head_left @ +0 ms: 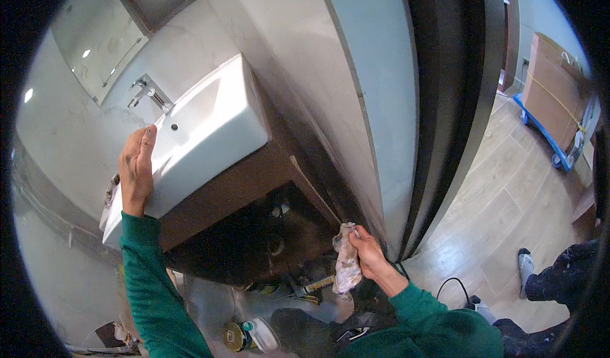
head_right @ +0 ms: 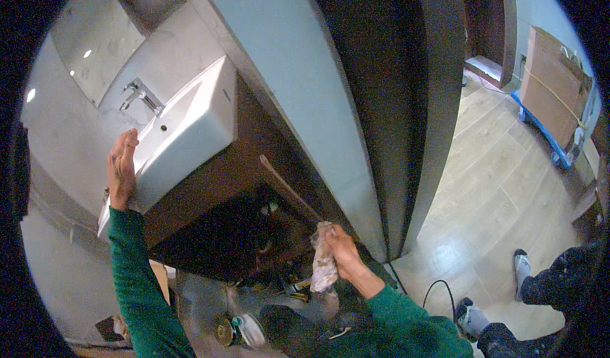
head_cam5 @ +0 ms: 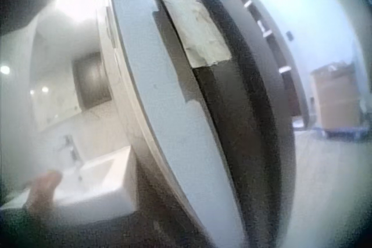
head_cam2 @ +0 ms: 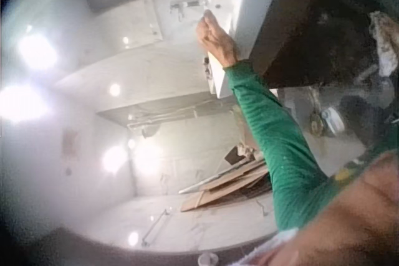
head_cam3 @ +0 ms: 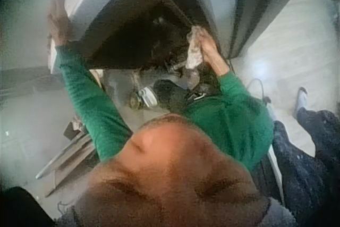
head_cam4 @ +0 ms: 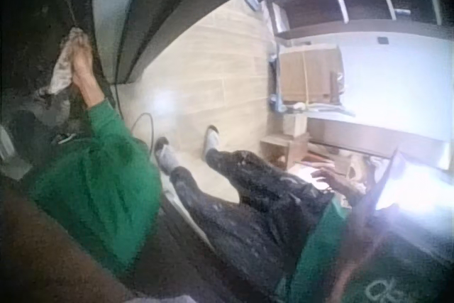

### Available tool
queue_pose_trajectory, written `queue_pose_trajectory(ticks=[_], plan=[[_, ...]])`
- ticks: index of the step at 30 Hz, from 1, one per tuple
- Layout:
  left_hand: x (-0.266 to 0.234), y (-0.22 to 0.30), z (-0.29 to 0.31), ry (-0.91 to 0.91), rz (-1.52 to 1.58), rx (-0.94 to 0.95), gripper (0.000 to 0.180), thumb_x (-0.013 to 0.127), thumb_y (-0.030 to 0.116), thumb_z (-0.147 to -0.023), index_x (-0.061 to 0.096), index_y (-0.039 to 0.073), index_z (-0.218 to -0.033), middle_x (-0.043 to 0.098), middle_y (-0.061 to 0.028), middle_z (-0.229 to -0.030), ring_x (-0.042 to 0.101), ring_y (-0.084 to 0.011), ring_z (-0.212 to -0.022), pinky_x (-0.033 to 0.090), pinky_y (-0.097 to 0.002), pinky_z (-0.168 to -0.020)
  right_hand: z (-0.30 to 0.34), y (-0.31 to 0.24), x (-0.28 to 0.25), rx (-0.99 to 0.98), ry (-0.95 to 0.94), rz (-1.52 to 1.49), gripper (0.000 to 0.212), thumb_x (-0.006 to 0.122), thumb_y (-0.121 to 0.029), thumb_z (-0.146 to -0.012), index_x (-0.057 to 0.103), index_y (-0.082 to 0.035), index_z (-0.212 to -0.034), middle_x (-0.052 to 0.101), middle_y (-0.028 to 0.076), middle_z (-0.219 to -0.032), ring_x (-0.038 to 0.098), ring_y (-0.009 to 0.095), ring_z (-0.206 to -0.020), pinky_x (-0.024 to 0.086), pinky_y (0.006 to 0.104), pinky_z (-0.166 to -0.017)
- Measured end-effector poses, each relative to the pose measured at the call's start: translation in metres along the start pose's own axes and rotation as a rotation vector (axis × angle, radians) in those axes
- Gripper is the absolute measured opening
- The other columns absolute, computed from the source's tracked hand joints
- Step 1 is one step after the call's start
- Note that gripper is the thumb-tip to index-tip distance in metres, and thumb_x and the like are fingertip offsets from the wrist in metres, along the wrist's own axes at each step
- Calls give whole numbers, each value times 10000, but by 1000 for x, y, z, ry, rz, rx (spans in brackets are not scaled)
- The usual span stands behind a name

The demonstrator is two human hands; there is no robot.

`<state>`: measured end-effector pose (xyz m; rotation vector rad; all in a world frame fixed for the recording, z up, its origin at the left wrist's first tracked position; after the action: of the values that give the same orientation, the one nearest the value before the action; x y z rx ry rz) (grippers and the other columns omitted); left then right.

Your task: The person repeatedly wipes the edge of a white bathroom sink with a cloth. They periodically dip the cloth into a small container on the floor to apply liquid, then continue wiping the same area around the sink rim.

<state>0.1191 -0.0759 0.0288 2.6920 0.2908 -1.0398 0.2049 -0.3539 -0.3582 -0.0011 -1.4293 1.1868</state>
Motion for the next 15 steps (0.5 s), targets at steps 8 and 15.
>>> queue_pose_trajectory(ticks=[8, 15], plan=[[1, -3, -1, -3, -7, 25, 645, 457, 540, -1009, 650, -75, -1042, 650, -208, -1003, 603, -312, -969, 447, -369, -899, -5, -13, 28, -577, 207, 525, 204, 545, -147, -1003, 601, -77, -1186, 685, 80, -956, 671, 216, -806, 544, 365, -705], [3, -8, -4, -23, -18, 5, 676, 468, 559, -996, 610, -102, -970, 625, -197, -921, 571, -296, -869, 442, -373, -848, -48, -69, 82, -1137, 385, 917, 245, 623, -33, -901, 650, -53, -1144, 693, 171, -1026, 682, 356, -954, 527, 411, -801]])
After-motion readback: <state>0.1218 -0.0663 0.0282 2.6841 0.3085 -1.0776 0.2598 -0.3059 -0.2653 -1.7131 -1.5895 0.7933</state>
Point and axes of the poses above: each hand's wrist, its own z-axis away from the middle knuckle, its own x-axis out of the palm, y = z × x, the point moved 2 cm from there along -z, towards the middle knuckle
